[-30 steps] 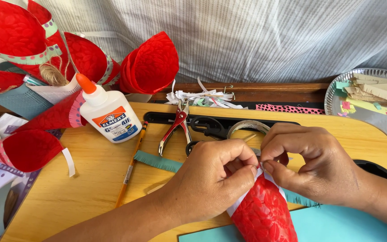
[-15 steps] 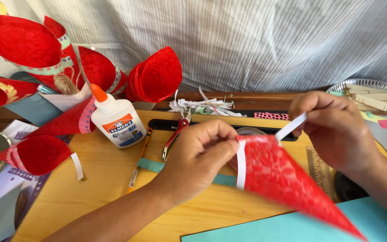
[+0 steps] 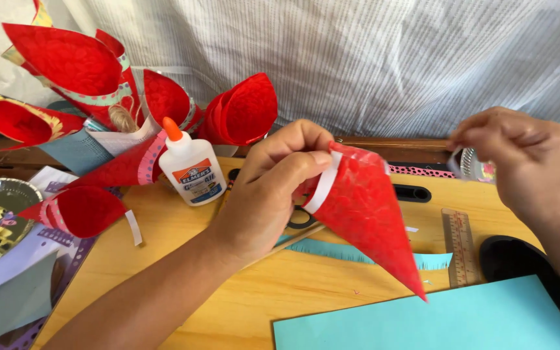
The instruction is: Attaching a blue fringed paper strip to a red paper cone as part of a handcraft project.
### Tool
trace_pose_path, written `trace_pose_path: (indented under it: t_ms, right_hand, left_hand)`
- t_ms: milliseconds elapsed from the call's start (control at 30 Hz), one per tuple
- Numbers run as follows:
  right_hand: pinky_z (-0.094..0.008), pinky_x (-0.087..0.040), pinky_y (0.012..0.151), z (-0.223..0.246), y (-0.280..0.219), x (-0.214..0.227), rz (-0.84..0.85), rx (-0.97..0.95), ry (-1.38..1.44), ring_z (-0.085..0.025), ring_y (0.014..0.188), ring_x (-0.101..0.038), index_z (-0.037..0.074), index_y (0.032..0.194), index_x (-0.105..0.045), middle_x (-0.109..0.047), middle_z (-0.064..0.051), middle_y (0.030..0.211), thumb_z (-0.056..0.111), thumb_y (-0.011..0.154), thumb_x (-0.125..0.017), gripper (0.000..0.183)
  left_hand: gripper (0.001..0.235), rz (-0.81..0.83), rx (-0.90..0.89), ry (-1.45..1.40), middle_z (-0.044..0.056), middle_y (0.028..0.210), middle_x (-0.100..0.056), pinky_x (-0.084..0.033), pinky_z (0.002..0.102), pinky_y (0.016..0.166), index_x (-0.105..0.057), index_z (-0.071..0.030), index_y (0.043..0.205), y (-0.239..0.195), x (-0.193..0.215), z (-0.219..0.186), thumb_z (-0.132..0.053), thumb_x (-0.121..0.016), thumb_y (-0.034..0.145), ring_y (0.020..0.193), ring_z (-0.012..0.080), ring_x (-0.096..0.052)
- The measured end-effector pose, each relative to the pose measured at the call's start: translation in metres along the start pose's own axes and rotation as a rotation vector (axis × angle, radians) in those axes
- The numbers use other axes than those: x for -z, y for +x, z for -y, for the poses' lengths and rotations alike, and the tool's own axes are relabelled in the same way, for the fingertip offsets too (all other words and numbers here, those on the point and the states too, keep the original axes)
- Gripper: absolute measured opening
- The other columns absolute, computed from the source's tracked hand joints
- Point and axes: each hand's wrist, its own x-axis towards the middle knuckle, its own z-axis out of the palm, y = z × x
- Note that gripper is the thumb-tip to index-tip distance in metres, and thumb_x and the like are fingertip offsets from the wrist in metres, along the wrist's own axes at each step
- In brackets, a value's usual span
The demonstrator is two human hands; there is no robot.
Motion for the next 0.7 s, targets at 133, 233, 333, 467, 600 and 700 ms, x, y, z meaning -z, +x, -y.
trace_pose_path:
  t_ms: [133, 233, 333, 467, 600, 700]
  right_hand:
    - [-0.040, -0.055, 0.098, -0.006, 0.000, -0.010, 0.115, 0.221, -0.389, -0.033, 0.125, -0.062, -0.004, 0.127, -0.060, -0.061, -0.024, 0.139, -0.010, 0.082, -0.077, 0.049]
    - [-0.030, -0.053, 0.101, 0.001, -0.007, -0.018, 0.216, -0.155, 0.092, -0.018, 0.120, -0.065, 0.002, 0.125, -0.062, -0.061, -0.010, 0.146, -0.006, 0.091, -0.062, 0.035]
    - [-0.041, -0.052, 0.096, 0.009, -0.015, -0.020, 0.575, -0.295, 0.702, -0.031, 0.109, -0.073, -0.006, 0.131, -0.064, -0.076, -0.020, 0.123, 0.050, 0.086, -0.072, 0.072]
    - [-0.038, -0.058, 0.082, 0.030, -0.023, -0.023, 0.808, -0.393, 0.743, -0.027, 0.093, -0.077, -0.003, 0.119, -0.066, -0.078, -0.016, 0.106, 0.012, 0.075, -0.087, 0.050]
    - [-0.036, -0.064, 0.063, 0.014, -0.012, 0.002, 0.748, -0.319, 0.792, -0.026, 0.069, -0.081, -0.009, 0.119, -0.070, -0.084, -0.018, 0.093, 0.010, 0.074, -0.086, 0.051]
    - [-0.046, -0.071, 0.057, -0.031, -0.005, 0.042, 0.674, -0.294, 1.025, -0.034, 0.074, -0.084, -0.011, 0.118, -0.065, -0.082, -0.026, 0.090, 0.001, 0.080, -0.090, 0.047]
  left_hand:
    - [0.007, -0.004, 0.083, -0.147, -0.002, 0.070, -0.055, -0.039, 0.026, 0.051, -0.059, -0.008, 0.095, -0.001, -0.003, 0.014, -0.014, -0.055, 0.094, 0.058, 0.0082, -0.049]
    - [0.008, 0.035, 0.128, -0.187, 0.002, 0.076, -0.058, -0.045, 0.027, 0.053, -0.060, -0.006, 0.099, -0.005, -0.009, 0.025, -0.013, -0.055, 0.097, 0.063, 0.0103, -0.054]
    - [0.009, 0.124, 0.074, -0.067, -0.001, 0.081, -0.060, -0.048, 0.024, 0.064, -0.061, -0.008, 0.096, -0.007, -0.011, 0.039, -0.014, -0.056, 0.100, 0.073, 0.0072, -0.056]
    - [0.009, 0.166, -0.007, 0.128, 0.000, 0.089, -0.066, -0.053, 0.024, 0.076, -0.065, -0.006, 0.099, -0.007, -0.009, 0.045, -0.013, -0.061, 0.101, 0.084, 0.0064, -0.061]
    - [0.017, 0.084, -0.061, 0.344, 0.002, 0.093, -0.071, -0.060, 0.024, 0.079, -0.070, -0.004, 0.107, -0.001, -0.001, 0.037, -0.017, -0.065, 0.097, 0.083, 0.0115, -0.070]
    - [0.006, 0.249, -0.300, 0.763, -0.001, 0.079, -0.068, -0.047, 0.028, 0.065, -0.070, -0.010, 0.089, 0.000, 0.007, 0.038, -0.008, -0.065, 0.092, 0.070, 0.0109, -0.060]
